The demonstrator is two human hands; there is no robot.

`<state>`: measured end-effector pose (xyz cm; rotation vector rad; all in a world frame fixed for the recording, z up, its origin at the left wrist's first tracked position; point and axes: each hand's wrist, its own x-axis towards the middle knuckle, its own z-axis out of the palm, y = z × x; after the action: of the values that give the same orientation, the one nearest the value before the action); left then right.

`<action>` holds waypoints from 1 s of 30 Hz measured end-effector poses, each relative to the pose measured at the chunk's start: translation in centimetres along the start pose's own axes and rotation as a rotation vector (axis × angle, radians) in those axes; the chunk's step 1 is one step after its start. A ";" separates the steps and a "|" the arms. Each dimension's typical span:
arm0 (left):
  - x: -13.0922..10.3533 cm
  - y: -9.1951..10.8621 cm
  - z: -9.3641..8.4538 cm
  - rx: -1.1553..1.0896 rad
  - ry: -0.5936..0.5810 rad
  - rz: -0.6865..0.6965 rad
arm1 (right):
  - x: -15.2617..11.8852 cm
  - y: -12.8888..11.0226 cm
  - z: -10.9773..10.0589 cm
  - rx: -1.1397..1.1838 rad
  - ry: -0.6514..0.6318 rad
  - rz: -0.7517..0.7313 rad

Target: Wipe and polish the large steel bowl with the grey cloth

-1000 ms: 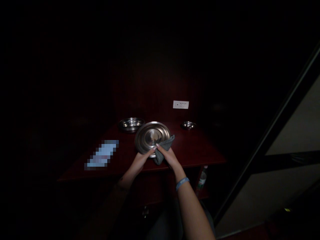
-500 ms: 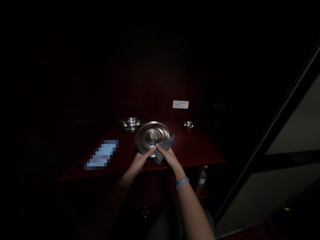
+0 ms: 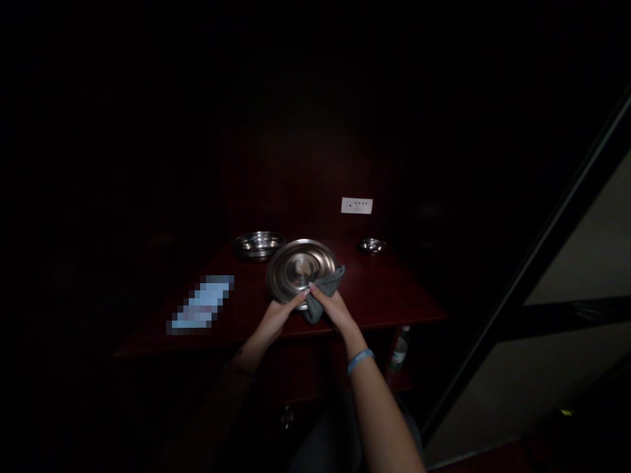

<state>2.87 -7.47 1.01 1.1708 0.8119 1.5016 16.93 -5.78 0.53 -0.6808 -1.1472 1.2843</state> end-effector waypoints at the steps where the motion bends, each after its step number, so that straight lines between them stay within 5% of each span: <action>1: 0.0 0.0 0.0 -0.002 0.001 -0.002 | 0.0 0.0 0.1 0.000 0.014 -0.001; 19: 0.1 -0.1 0.0 -0.008 0.002 0.012 | -0.8 -0.8 1.4 -0.050 0.083 -0.042; 30: 0.1 -0.1 0.0 -0.009 -0.006 0.018 | 0.3 -0.5 -0.2 -0.154 -0.043 -0.003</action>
<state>2.88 -7.36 0.91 1.1777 0.7915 1.5142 17.26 -5.56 0.98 -0.7677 -1.2917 1.2214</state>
